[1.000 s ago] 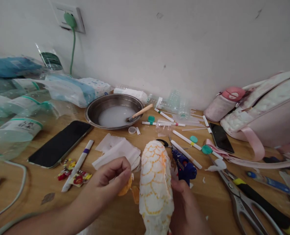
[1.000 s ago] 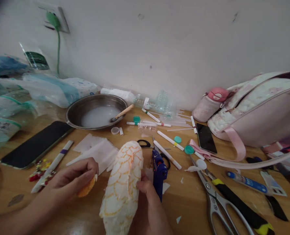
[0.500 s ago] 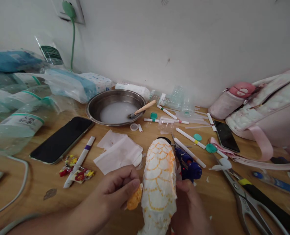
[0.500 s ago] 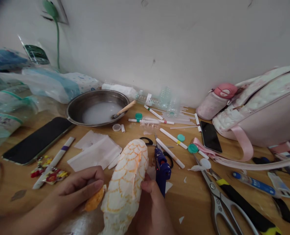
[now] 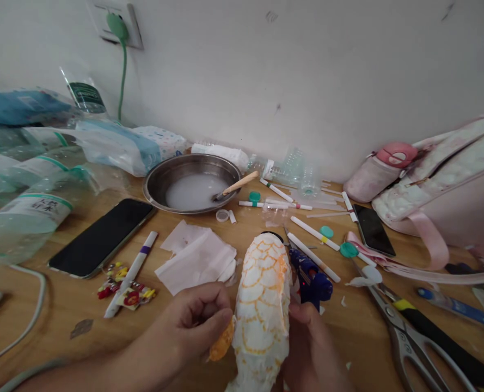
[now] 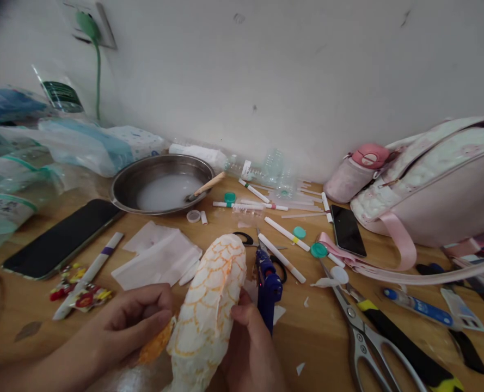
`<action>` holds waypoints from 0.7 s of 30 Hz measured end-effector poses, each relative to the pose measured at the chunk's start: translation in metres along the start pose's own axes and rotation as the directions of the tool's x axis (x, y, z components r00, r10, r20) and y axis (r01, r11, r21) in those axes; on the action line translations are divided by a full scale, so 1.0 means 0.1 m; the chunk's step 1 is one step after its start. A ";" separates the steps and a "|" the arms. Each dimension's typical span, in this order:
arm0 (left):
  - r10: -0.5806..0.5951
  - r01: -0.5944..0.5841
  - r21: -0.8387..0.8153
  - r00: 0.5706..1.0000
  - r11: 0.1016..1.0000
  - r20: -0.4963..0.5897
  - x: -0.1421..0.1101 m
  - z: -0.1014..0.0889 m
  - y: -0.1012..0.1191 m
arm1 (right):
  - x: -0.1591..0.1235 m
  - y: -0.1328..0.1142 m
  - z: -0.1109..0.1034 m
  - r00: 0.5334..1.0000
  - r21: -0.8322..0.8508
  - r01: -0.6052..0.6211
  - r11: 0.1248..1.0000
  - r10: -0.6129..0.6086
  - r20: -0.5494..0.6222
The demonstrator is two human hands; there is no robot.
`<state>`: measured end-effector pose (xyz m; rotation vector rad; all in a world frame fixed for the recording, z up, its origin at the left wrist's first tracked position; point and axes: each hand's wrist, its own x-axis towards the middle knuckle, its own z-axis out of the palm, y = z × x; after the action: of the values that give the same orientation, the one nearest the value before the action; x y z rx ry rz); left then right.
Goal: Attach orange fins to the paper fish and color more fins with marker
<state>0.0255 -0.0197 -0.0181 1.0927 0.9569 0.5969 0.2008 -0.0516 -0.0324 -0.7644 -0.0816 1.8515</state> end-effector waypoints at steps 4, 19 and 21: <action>0.000 0.000 0.049 1.000 0.999 -0.002 0.01 -0.01 0.02 | -0.01 0.00 -0.01 1.000 -0.006 0.002 1.000 -0.002 -0.011; -0.019 0.018 0.107 1.000 0.994 0.010 -0.05 0.00 0.09 | 0.00 -0.04 0.03 0.998 -0.040 -0.027 0.999 0.024 -0.062; -0.001 0.001 0.092 1.000 0.996 0.000 -0.04 0.00 0.08 | -0.01 -0.04 0.03 0.998 -0.036 -0.023 0.999 0.021 -0.059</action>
<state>0.0237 -0.0194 -0.0096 1.1745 0.9928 0.5563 0.2022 -0.0495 -0.0278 -0.8471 -0.0705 1.8512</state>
